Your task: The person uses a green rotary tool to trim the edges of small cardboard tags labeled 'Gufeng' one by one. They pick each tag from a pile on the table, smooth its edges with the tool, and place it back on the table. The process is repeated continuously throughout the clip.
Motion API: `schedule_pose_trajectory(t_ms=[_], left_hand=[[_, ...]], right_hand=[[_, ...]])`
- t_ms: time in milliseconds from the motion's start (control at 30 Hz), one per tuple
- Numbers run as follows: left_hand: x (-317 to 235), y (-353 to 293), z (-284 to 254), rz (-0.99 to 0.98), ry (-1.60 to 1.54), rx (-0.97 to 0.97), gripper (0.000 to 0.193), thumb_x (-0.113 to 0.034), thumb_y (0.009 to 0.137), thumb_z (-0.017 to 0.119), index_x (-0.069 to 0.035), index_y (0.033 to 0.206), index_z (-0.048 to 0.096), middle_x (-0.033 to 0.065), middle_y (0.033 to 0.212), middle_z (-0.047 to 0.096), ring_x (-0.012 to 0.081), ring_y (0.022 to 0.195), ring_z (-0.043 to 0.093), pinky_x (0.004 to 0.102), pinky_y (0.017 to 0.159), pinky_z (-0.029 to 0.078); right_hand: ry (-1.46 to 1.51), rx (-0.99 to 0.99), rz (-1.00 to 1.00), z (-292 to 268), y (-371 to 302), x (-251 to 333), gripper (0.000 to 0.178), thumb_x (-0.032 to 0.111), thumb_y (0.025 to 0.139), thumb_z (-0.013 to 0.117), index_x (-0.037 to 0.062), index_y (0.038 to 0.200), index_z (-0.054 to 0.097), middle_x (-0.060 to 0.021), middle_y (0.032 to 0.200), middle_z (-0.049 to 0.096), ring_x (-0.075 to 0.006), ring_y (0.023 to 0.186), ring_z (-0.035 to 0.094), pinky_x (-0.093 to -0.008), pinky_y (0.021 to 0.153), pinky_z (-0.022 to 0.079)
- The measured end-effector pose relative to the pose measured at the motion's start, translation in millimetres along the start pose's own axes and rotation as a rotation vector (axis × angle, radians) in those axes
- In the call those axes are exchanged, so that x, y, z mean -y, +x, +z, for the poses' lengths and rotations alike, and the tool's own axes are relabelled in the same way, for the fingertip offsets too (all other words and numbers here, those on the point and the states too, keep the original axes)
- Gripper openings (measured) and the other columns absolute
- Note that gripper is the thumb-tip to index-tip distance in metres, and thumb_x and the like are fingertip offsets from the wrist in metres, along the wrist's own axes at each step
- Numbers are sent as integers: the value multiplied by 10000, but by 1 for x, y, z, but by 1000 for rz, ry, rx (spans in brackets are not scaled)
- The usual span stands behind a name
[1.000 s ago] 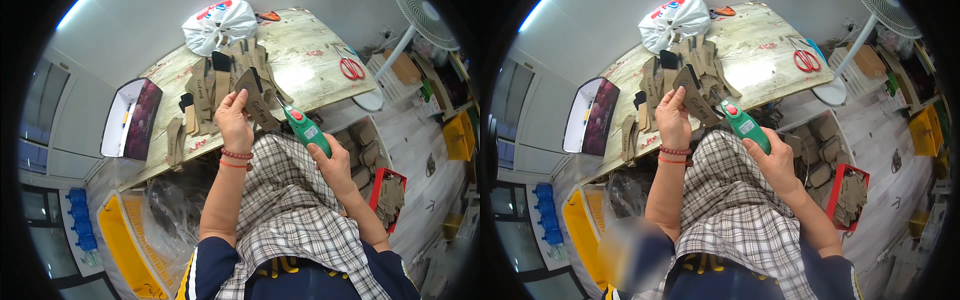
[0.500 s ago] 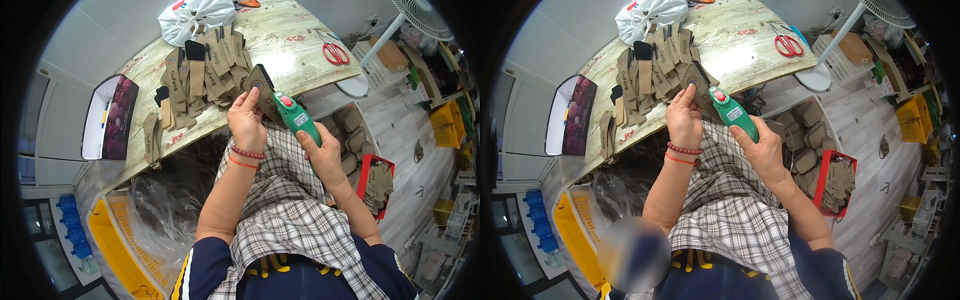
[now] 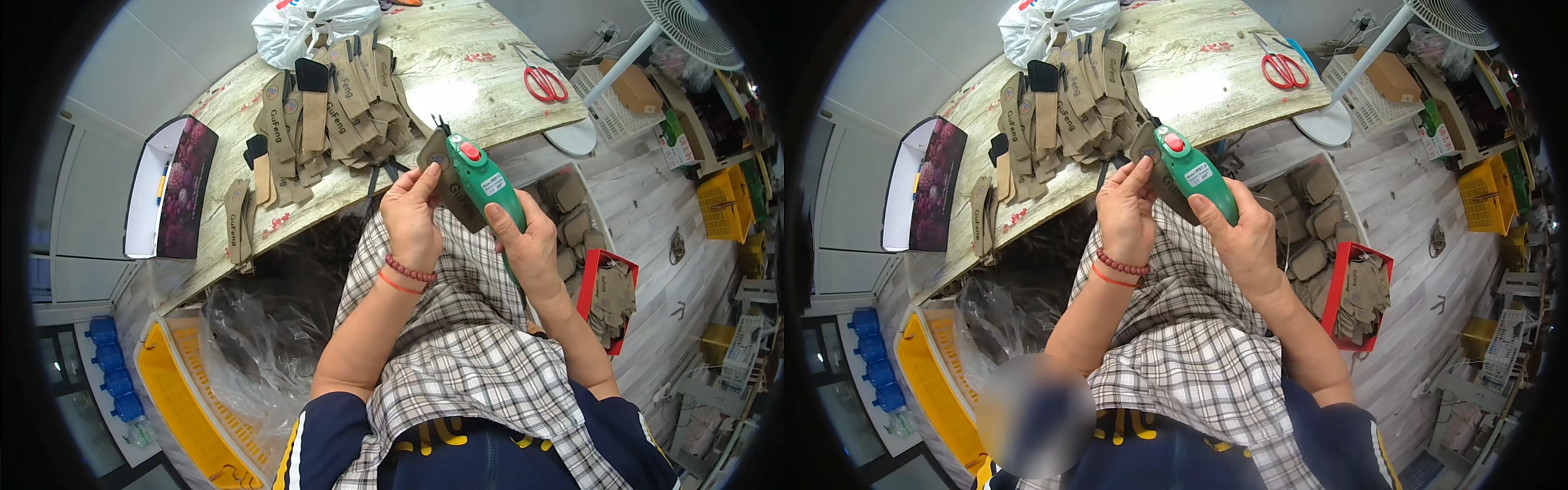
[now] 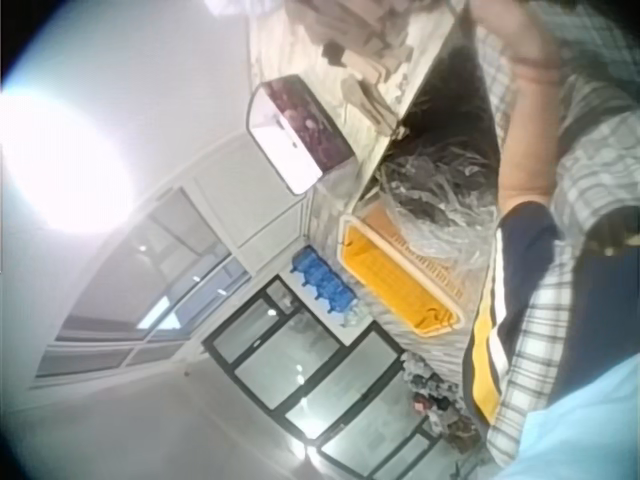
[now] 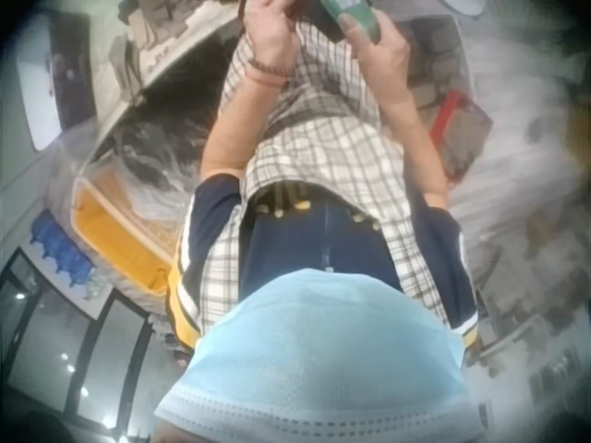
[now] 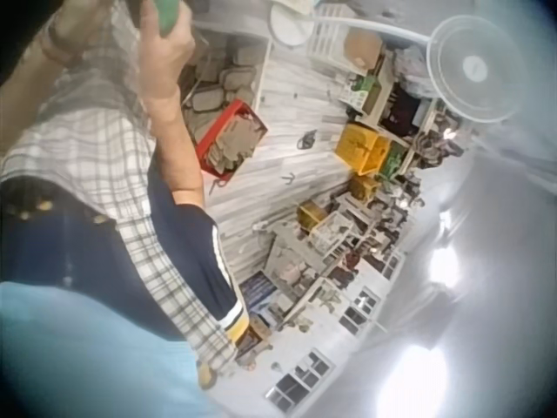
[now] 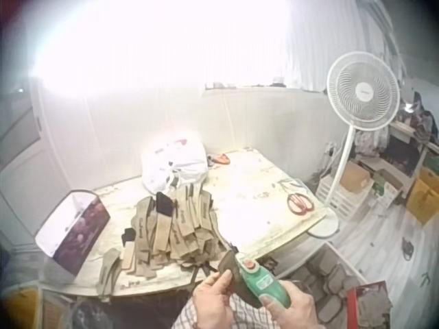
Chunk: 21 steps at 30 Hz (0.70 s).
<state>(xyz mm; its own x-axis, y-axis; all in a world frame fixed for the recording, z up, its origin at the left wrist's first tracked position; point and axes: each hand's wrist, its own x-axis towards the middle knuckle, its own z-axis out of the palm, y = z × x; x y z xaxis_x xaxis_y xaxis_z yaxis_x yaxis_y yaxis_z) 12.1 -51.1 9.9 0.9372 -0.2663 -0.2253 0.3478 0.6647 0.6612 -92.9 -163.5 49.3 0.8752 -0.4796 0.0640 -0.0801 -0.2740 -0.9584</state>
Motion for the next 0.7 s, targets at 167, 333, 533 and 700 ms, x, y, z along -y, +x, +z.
schedule_pose_trajectory(t_ms=[167, 333, 533, 700], left_hand=[[-6, 1, -5, 96, 89, -35, 53, -29, 840, 682, -4, 884, 666, 24, 797, 677, 66, 657, 582, 186, 608, 445], [-21, 8, -11, 142, 198, 10, 84, -25, 862, 656, 10, 939, 657, 70, 866, 692, 99, 739, 635, 210, 665, 500], [-39, 15, -18, 154, 297, 52, 111, -35, 866, 654, 24, 958, 672, 74, 851, 696, 102, 709, 643, 216, 641, 516], [-50, 20, -19, 157, 335, 77, 99, -37, 869, 651, 22, 947, 670, 73, 844, 695, 104, 693, 651, 218, 616, 528]], right_hand=[[-3, 25, 21, -6, -1, -2, 409, 368, 874, 677, -10, 1018, 613, -21, 632, 550, -63, 536, 482, -247, 500, 403], [-31, 38, -2, -10, -2, -6, 408, 368, 875, 676, -7, 1025, 619, -12, 627, 535, -60, 532, 477, -244, 498, 399], [-48, 58, -14, -13, -1, -9, 432, 385, 869, 678, -5, 1045, 623, -19, 639, 546, -77, 555, 495, -254, 518, 415], [-51, 53, -25, -11, -4, -7, 442, 390, 865, 681, -7, 1050, 622, -32, 663, 567, -82, 575, 509, -256, 535, 425]])
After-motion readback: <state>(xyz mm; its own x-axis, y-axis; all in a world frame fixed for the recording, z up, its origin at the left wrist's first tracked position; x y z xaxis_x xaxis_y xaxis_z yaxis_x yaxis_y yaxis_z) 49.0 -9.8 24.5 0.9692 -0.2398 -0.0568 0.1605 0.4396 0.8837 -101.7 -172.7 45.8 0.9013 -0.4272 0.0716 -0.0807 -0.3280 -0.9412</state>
